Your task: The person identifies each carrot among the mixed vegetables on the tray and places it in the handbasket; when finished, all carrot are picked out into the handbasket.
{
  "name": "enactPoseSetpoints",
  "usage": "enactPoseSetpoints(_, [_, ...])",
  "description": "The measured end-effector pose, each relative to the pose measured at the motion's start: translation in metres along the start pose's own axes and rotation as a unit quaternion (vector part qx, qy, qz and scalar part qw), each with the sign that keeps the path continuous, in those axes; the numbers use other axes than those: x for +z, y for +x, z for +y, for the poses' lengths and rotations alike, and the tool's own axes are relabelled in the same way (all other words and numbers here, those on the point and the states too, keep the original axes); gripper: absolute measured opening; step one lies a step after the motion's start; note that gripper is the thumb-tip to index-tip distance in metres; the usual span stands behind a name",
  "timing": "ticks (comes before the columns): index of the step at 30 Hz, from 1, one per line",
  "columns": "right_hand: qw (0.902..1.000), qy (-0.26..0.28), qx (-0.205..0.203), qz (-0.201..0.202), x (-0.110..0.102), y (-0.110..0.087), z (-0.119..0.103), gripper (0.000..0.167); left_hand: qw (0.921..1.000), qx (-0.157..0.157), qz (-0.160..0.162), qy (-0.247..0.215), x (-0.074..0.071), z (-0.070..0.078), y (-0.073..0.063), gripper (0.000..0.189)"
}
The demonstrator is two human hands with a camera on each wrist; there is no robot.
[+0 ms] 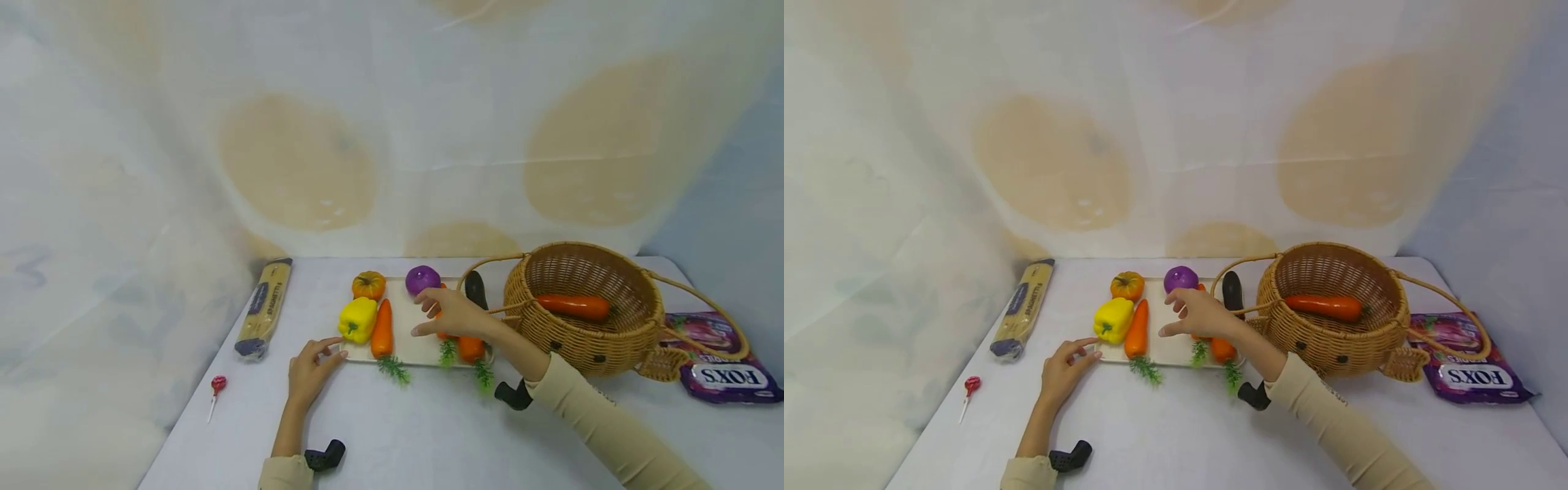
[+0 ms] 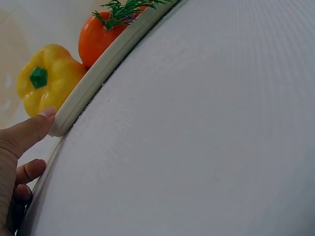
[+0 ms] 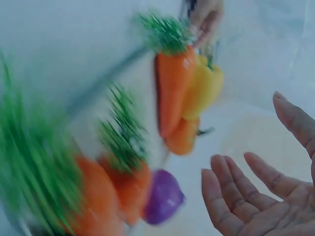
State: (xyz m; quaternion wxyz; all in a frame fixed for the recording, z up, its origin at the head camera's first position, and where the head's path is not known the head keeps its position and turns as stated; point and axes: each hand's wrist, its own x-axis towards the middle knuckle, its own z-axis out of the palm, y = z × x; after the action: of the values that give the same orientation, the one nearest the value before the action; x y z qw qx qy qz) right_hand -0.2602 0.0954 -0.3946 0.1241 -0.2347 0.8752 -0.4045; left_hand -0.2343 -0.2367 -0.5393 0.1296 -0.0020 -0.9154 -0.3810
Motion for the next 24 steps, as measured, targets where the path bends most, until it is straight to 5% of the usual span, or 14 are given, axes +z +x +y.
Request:
enactPoseSetpoints(11, [0.9915,0.077,0.079,0.069,0.072,0.025,0.014,0.062,1.0,-0.004,-0.003,-0.003,-0.002,0.003,0.001,0.029])
enactPoseSetpoints(24, [0.9633,0.09,0.167,0.19,0.127,0.053,0.005,0.076,1.0,0.0,-0.002,-0.001,-0.002,0.004,0.001,0.029])
